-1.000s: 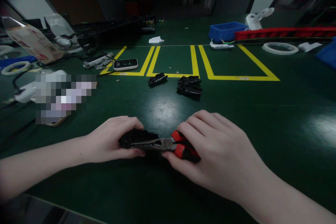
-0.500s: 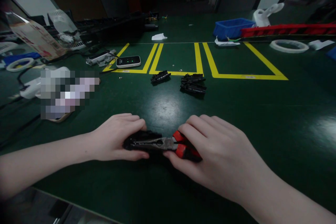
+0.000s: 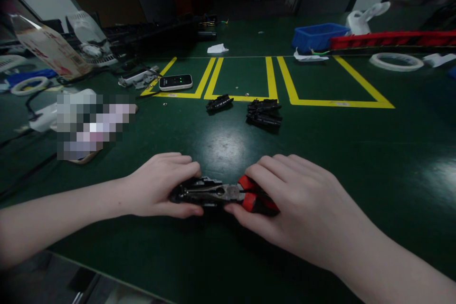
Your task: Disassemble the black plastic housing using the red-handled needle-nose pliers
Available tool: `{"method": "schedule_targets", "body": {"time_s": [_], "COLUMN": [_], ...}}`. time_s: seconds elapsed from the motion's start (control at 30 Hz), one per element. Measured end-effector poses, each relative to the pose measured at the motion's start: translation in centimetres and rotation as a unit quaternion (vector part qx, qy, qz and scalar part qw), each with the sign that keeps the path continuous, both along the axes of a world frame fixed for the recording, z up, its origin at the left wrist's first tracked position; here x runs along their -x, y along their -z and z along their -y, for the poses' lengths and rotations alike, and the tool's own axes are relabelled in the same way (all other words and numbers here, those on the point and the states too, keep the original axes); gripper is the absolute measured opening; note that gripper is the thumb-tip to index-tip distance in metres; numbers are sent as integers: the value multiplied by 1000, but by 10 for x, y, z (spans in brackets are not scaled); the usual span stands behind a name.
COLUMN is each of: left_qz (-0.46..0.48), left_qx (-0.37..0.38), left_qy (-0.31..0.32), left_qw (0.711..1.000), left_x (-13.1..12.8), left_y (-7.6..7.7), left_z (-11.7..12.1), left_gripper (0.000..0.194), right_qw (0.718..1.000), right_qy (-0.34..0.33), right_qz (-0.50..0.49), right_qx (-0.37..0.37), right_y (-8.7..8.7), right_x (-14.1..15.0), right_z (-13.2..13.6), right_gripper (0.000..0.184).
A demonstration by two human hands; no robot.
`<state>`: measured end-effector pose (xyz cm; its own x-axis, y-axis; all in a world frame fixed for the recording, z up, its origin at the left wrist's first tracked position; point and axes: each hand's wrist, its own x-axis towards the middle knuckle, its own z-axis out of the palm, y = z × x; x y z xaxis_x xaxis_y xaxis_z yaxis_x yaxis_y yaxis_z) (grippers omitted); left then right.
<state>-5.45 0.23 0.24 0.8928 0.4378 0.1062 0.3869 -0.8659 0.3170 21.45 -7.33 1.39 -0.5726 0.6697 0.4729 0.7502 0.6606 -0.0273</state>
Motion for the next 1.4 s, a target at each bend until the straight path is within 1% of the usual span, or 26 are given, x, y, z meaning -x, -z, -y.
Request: {"method": "schedule_targets", "body": {"time_s": [0.2,0.5,0.63,0.8,1.0,1.07,1.23,1.4], "left_qz": [7,-2,-11,-7,33,39,19,-9], "left_qx": [-30,-44,-44,-46,-35,-34,-28,-35], "left_qy": [6,38,44,51,86,93,99,106], "left_qw": [1000,998,998,998,995,994,995,994], "left_x": [-2,-2,-2,-1,-1,-2,-5,-5], "left_y": [2,2,1,1,4,5,2,0], "left_z": [-1,-6,-6,-6,-6,-6,-8,-9], "left_gripper": [54,54,55,55,56,56,58,59], "right_qw": [999,998,997,998,996,995,994,989], "right_qy": [-10,-23,-18,-12,-42,-51,-49,-52], "right_qz": [20,58,61,56,48,52,54,82], "right_qx": [-24,-34,-38,-36,-58,-63,-75,-108], "right_y": [0,-3,-3,5,4,4,9,4], "right_x": [1,3,0,-10,-7,-6,-5,-4], "right_z": [-1,-9,-12,-10,-16,-18,-18,-18], "right_gripper": [39,43,38,30,34,33,25,23]}}
